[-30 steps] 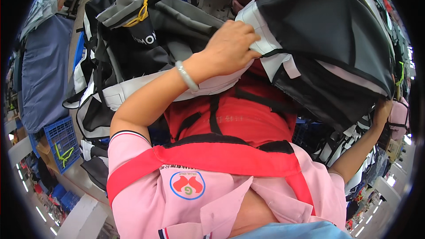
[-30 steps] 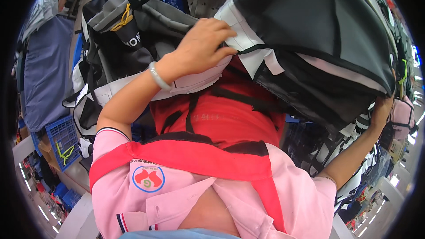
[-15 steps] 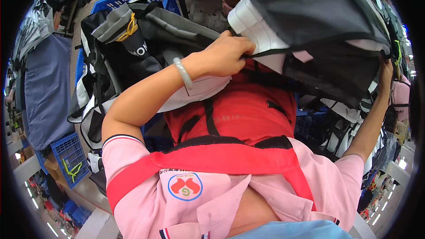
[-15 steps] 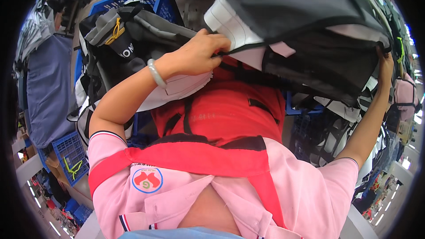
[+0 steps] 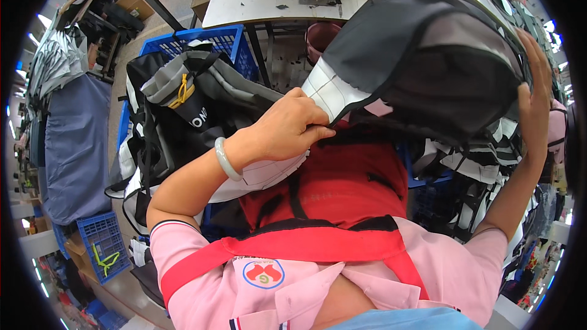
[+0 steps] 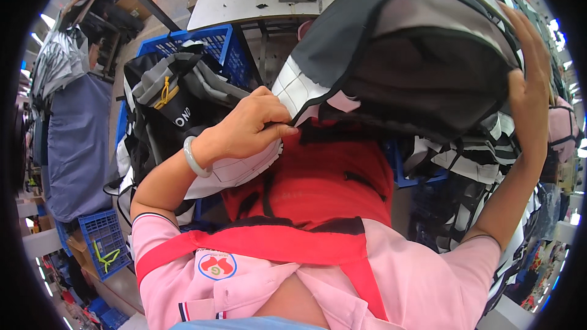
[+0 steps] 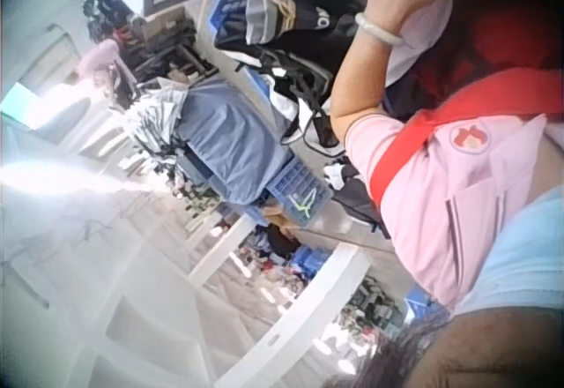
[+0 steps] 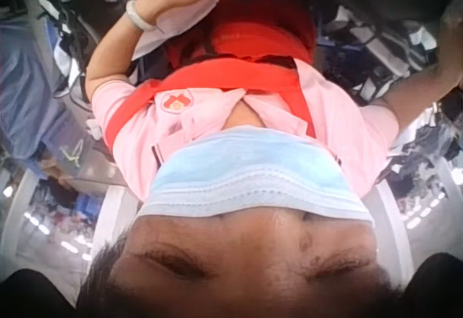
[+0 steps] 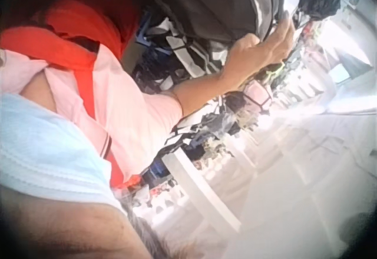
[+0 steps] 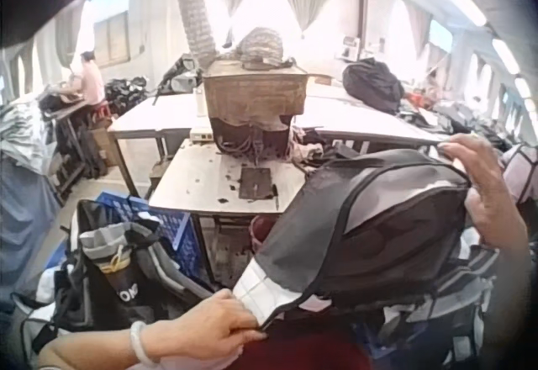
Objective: The person gathers fabric bag panels, aligns their edges by hand, and stitches the sections together using a sewing machine, trimming edges with scissors.
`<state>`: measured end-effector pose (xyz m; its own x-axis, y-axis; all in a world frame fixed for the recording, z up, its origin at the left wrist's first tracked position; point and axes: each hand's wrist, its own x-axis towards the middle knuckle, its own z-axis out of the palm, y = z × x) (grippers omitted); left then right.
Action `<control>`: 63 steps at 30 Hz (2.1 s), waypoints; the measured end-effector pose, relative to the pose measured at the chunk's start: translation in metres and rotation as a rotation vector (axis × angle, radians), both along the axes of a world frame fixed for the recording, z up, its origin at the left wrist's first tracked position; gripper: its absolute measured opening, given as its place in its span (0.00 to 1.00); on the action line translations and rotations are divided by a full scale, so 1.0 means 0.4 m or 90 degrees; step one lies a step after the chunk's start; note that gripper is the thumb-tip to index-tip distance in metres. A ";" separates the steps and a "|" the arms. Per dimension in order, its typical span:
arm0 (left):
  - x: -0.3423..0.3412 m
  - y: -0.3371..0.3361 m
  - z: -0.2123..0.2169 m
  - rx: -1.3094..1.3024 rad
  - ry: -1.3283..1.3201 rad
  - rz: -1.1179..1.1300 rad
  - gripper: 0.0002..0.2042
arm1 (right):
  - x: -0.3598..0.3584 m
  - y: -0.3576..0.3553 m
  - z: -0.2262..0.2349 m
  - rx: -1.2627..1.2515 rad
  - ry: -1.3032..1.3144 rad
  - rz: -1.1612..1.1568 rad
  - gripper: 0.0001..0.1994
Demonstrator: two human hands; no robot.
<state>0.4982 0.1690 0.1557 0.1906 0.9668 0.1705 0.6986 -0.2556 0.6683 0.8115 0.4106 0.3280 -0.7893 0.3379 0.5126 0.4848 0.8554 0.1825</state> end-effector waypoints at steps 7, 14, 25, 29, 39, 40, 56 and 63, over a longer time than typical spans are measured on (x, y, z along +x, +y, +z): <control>0.030 -0.029 0.057 0.098 0.008 0.011 0.10 | -0.403 -0.183 -0.163 -0.002 -0.387 0.462 0.15; -0.004 -0.069 0.019 -0.144 0.063 -0.069 0.13 | -0.463 -0.134 -0.207 -0.413 -0.811 0.346 0.21; -0.083 0.055 0.298 0.218 0.171 0.113 0.08 | -0.430 0.012 -0.029 -0.679 -0.342 0.303 0.21; -0.134 0.190 0.354 0.340 0.196 0.212 0.06 | -0.450 0.113 -0.011 -0.678 -0.156 0.294 0.22; -0.306 0.341 0.152 -0.188 -0.441 0.245 0.12 | -0.542 0.269 -0.196 -0.639 -0.162 0.215 0.27; -0.310 0.350 0.151 -0.192 -0.441 0.244 0.12 | -0.553 0.280 -0.203 -0.642 -0.161 0.214 0.27; -0.409 0.523 0.052 -0.083 -0.367 0.352 0.13 | -0.671 0.399 -0.310 -0.639 -0.134 0.148 0.28; -0.411 0.550 0.051 -0.074 -0.354 0.404 0.13 | -0.690 0.423 -0.321 -0.586 -0.147 0.121 0.28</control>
<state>0.3336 0.3890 0.1761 -0.4751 0.8795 -0.0279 0.2483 0.1644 0.9546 0.5354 0.5798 0.1995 -0.9205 0.3855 -0.0640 0.3597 0.7717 -0.5245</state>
